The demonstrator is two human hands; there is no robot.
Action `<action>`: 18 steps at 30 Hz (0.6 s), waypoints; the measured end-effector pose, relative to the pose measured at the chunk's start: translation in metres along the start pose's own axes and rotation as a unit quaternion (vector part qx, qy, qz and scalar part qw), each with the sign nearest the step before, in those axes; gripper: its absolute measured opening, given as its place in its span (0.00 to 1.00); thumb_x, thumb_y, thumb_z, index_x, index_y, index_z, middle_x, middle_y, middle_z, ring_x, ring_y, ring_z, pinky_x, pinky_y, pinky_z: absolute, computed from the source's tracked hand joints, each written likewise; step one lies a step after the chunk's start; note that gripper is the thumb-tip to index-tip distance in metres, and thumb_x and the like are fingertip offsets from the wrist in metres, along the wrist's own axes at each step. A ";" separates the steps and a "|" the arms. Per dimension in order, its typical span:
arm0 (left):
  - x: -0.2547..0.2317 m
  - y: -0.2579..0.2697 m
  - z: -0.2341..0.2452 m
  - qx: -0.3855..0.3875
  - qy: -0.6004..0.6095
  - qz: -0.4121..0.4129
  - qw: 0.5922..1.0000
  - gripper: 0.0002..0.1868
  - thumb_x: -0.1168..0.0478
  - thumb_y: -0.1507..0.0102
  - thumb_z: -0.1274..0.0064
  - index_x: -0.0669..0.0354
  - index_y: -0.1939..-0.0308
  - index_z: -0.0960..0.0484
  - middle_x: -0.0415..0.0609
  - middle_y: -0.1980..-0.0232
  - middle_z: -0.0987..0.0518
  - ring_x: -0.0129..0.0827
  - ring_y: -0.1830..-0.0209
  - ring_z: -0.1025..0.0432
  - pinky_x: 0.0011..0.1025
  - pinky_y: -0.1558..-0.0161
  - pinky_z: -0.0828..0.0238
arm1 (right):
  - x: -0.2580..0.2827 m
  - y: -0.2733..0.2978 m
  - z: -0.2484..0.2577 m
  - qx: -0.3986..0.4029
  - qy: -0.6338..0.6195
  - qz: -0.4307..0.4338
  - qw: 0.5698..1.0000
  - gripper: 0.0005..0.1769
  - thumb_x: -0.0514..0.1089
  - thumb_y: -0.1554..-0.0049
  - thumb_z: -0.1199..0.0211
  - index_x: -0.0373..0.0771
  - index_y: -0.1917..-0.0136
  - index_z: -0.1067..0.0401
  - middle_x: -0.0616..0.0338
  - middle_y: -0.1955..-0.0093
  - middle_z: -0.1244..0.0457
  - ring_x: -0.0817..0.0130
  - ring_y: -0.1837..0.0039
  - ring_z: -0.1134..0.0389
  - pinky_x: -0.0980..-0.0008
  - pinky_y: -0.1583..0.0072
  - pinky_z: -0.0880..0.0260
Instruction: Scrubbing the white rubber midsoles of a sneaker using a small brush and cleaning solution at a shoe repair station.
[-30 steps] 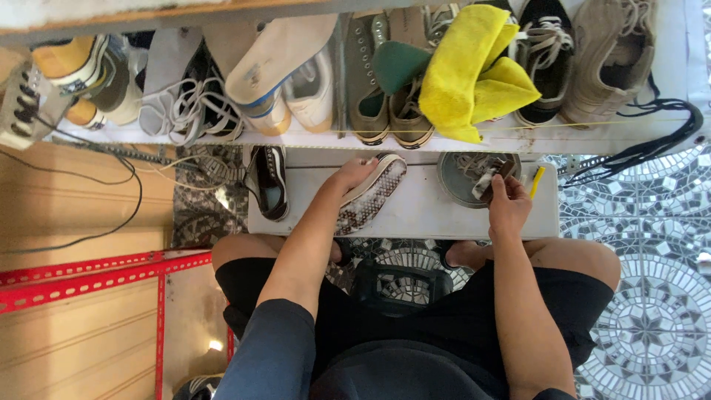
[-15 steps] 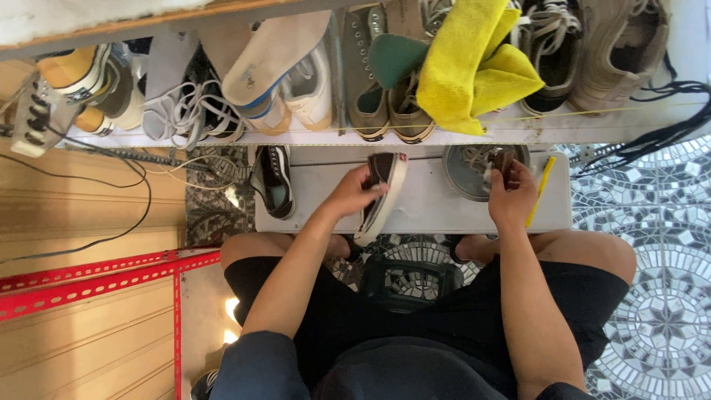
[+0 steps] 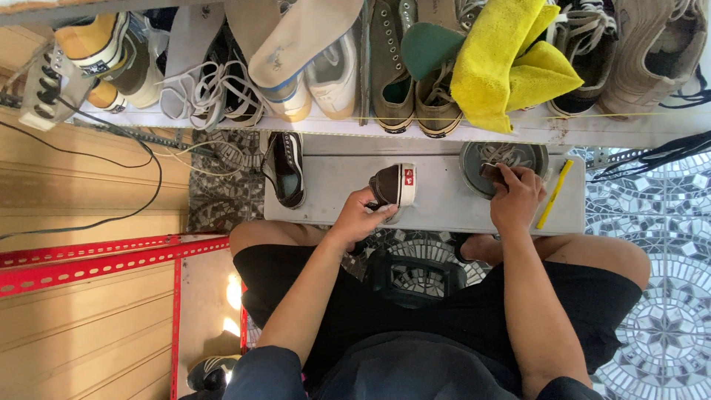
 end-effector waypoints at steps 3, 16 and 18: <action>-0.006 0.007 -0.004 -0.022 0.033 -0.016 0.999 0.16 0.66 0.31 0.29 0.60 0.39 0.08 0.61 0.37 0.12 0.50 0.29 0.25 0.58 0.27 0.30 | -0.013 0.005 -0.011 -0.012 0.015 0.003 1.000 0.23 0.39 0.35 0.22 0.48 0.28 0.18 0.54 0.36 0.39 0.45 0.28 0.38 0.38 0.27 0.47; 0.015 0.012 -0.011 -0.203 0.181 0.107 0.956 0.26 0.50 0.24 0.36 0.64 0.29 0.17 0.66 0.31 0.17 0.54 0.25 0.26 0.57 0.26 0.31 | 0.007 -0.001 0.006 -0.015 0.018 -0.012 1.000 0.20 0.37 0.31 0.26 0.42 0.27 0.22 0.53 0.36 0.39 0.44 0.30 0.36 0.39 0.30 0.41; -0.001 0.016 -0.015 -0.212 0.214 0.130 0.944 0.27 0.50 0.25 0.35 0.64 0.28 0.18 0.67 0.31 0.17 0.53 0.25 0.27 0.59 0.26 0.33 | 0.004 0.000 0.003 -0.012 0.021 -0.008 1.000 0.21 0.37 0.31 0.26 0.44 0.27 0.22 0.53 0.36 0.39 0.44 0.29 0.36 0.39 0.30 0.42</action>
Point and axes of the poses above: each hand's wrist, its own y-axis away from the middle knuckle, its own z-axis out of the back of the hand, x = y × z, the point moved 1 cm from there along -y, towards the middle knuckle
